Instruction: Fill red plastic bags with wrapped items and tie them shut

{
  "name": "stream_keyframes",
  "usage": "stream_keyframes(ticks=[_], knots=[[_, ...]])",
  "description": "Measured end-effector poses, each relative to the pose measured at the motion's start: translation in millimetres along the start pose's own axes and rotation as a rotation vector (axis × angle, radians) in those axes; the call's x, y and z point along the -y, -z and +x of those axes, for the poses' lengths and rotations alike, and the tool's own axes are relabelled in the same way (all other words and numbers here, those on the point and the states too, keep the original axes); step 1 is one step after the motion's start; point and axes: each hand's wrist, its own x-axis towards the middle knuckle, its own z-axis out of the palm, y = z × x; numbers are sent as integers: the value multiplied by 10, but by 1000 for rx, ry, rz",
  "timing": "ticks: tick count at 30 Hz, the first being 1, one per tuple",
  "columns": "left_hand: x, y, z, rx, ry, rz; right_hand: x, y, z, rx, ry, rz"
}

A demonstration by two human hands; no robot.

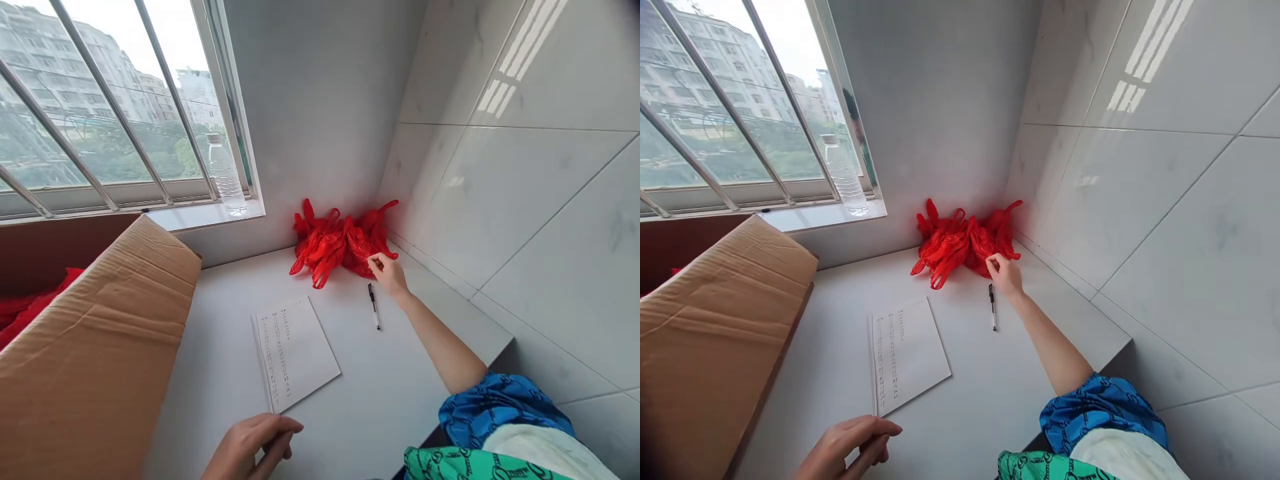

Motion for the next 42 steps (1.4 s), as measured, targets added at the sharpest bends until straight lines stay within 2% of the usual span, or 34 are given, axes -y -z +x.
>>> stream_keyframes(ticks=[3, 6, 9, 12, 15, 18, 21, 23, 24, 27, 28, 30, 32, 35, 37, 40, 42], knots=[[171, -194, -13, 45, 122, -59, -196, -37, 292, -85, -54, -115], [211, -259, -30, 33, 175, -75, -253, -128, 429, -82, -59, -175], [171, -238, -53, 38, 226, -157, -155, -108, 455, -83, 4, -171], [82, -132, -75, -32, 280, -274, 79, 78, 403, -120, 109, -122], [-90, 97, -19, -162, 248, -266, 424, 296, 261, -111, 297, 42], [-328, 399, 190, -359, 130, -171, 807, 360, 43, 0, 408, 190], [-496, 625, 510, -676, 17, -66, 1106, 210, -225, 154, 455, 284], [-493, 681, 711, -803, -19, 80, 1222, 27, -421, 246, 515, 325], [-455, 678, 788, -797, -11, 180, 1255, -74, -520, 282, 549, 339], [-276, 578, 903, -582, 65, 472, 1287, -339, -796, 359, 610, 377], [-222, 532, 906, -513, 90, 528, 1285, -402, -870, 372, 607, 390], [-149, 458, 880, -460, 124, 566, 1270, -478, -969, 377, 581, 411], [-102, 446, 828, -476, 144, 557, 1235, -491, -997, 366, 564, 399], [14, 561, 711, -563, 211, 528, 1104, -414, -928, 351, 538, 340], [136, 674, 609, -649, 286, 474, 967, -319, -851, 354, 427, 312], [255, 758, 481, -736, 391, 356, 794, -166, -777, 480, 230, 314], [212, 715, 469, -744, 378, 324, 783, -93, -783, 589, 228, 348]])
